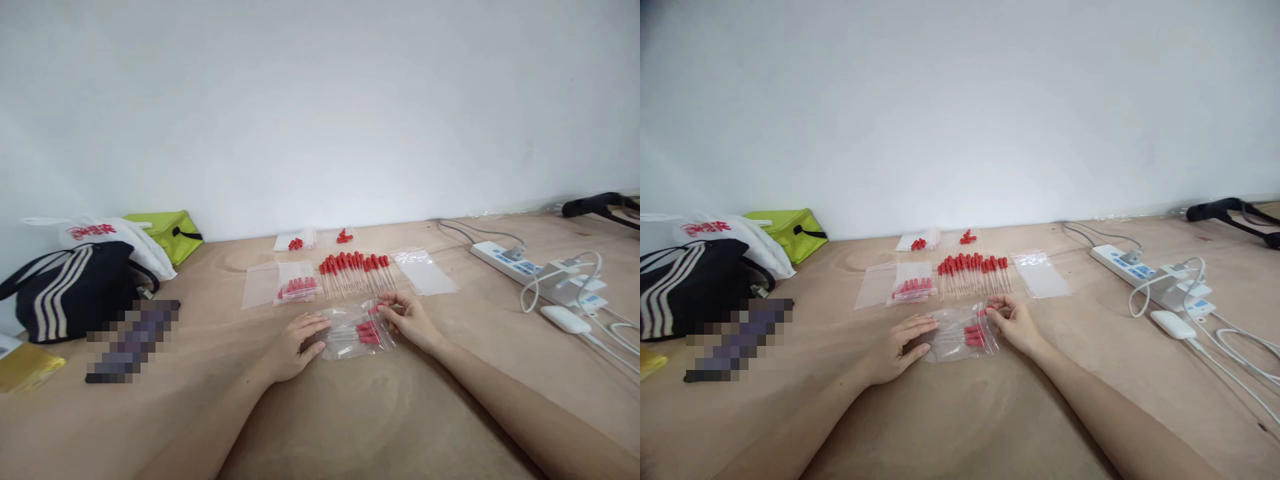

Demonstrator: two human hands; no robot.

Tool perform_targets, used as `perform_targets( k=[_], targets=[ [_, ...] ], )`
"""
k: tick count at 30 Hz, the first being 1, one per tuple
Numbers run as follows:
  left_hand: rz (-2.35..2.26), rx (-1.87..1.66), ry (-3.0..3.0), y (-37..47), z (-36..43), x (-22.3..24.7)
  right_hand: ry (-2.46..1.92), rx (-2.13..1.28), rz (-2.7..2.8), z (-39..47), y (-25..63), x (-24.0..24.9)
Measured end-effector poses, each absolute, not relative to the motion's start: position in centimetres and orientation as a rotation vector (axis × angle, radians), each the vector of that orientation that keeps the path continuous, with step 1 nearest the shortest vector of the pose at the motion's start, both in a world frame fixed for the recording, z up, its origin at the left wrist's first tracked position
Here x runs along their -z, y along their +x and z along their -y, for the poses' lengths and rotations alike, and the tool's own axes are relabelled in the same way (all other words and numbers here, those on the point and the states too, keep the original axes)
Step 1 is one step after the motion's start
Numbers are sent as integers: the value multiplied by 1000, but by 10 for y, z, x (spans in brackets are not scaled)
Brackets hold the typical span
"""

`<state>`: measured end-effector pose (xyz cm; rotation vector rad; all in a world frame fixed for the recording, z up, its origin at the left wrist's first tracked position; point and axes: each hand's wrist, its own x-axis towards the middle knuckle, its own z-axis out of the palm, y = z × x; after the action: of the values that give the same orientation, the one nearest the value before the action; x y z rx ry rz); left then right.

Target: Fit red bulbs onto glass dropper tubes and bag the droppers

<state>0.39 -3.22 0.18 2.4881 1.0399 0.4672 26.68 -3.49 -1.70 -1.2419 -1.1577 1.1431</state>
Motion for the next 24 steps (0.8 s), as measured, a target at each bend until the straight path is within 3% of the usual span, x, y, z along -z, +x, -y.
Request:
perform_targets(
  k=[10,18,24],
  targets=[
    [-1025,-478,2495,5,32,-3,-1257,-1127,1371,30,268,28],
    [-1031,-473,2508,4,32,-2,-1127,-1303,1421,33,267,26],
    [-1014,-398,2594,5,33,-3,-1597,-479,1532,-3,293,24]
  ],
)
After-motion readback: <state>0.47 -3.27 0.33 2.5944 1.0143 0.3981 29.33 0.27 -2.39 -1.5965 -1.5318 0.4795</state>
